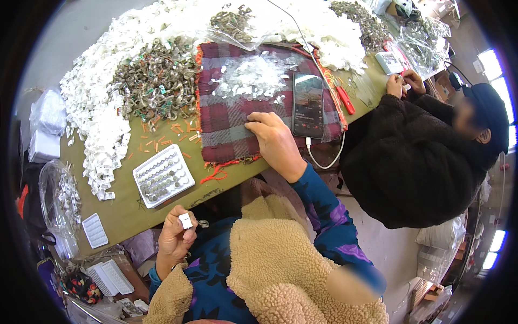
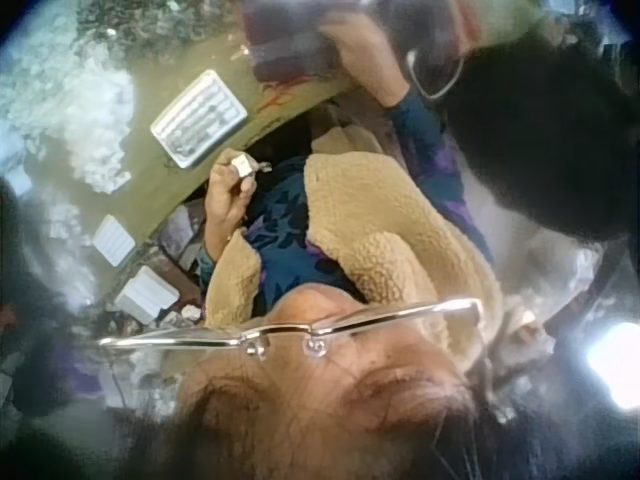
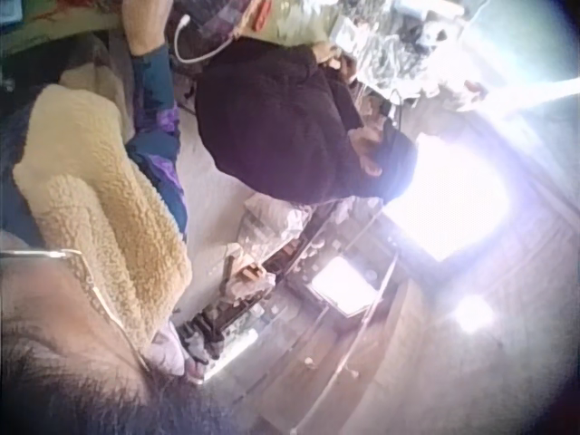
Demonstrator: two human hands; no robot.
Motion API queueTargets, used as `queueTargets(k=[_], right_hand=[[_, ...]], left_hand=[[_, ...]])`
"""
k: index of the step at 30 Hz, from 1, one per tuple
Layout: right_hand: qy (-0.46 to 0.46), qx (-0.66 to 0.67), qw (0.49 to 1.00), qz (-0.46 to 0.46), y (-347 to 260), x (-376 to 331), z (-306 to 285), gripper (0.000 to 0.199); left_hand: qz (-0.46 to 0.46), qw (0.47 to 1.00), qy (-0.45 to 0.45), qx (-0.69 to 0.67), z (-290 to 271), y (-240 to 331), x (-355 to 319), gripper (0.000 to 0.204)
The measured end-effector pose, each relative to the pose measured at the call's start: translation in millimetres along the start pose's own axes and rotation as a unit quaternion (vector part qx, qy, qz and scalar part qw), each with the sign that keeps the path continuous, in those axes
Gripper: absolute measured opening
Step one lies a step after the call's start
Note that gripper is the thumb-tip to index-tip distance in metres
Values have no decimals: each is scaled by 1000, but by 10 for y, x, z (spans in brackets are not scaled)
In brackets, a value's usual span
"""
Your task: The person repeatedly picks small metal keyrings from a pile on the table, inserts them into white plastic housings, and places the assembled units into a white tray. The process is repeated continuously throughout the clip.
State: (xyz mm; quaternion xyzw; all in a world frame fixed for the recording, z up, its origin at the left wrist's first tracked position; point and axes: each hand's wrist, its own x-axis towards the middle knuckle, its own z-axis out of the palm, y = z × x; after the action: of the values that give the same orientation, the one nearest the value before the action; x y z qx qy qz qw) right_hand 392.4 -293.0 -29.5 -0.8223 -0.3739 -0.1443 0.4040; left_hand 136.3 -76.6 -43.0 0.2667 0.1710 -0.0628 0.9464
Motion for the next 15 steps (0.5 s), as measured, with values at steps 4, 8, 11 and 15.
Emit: queueTargets(k=[4,8,11,15], right_hand=[[44,44,997,55,-51,-29,-62,12],[17,13,994,103,-70,149,-10,13],[-24,-61,992,109,-80,249,105,14],[10,-51,994,99,-10,224,116,9]], left_hand=[[-4,1000,-1,-5,-13,-8,35,27],[2,1000,5,6,-6,-11,40,27],[11,1000,9,6,-6,-19,24,27],[15,1000,7,4,-14,-28,22,27]])
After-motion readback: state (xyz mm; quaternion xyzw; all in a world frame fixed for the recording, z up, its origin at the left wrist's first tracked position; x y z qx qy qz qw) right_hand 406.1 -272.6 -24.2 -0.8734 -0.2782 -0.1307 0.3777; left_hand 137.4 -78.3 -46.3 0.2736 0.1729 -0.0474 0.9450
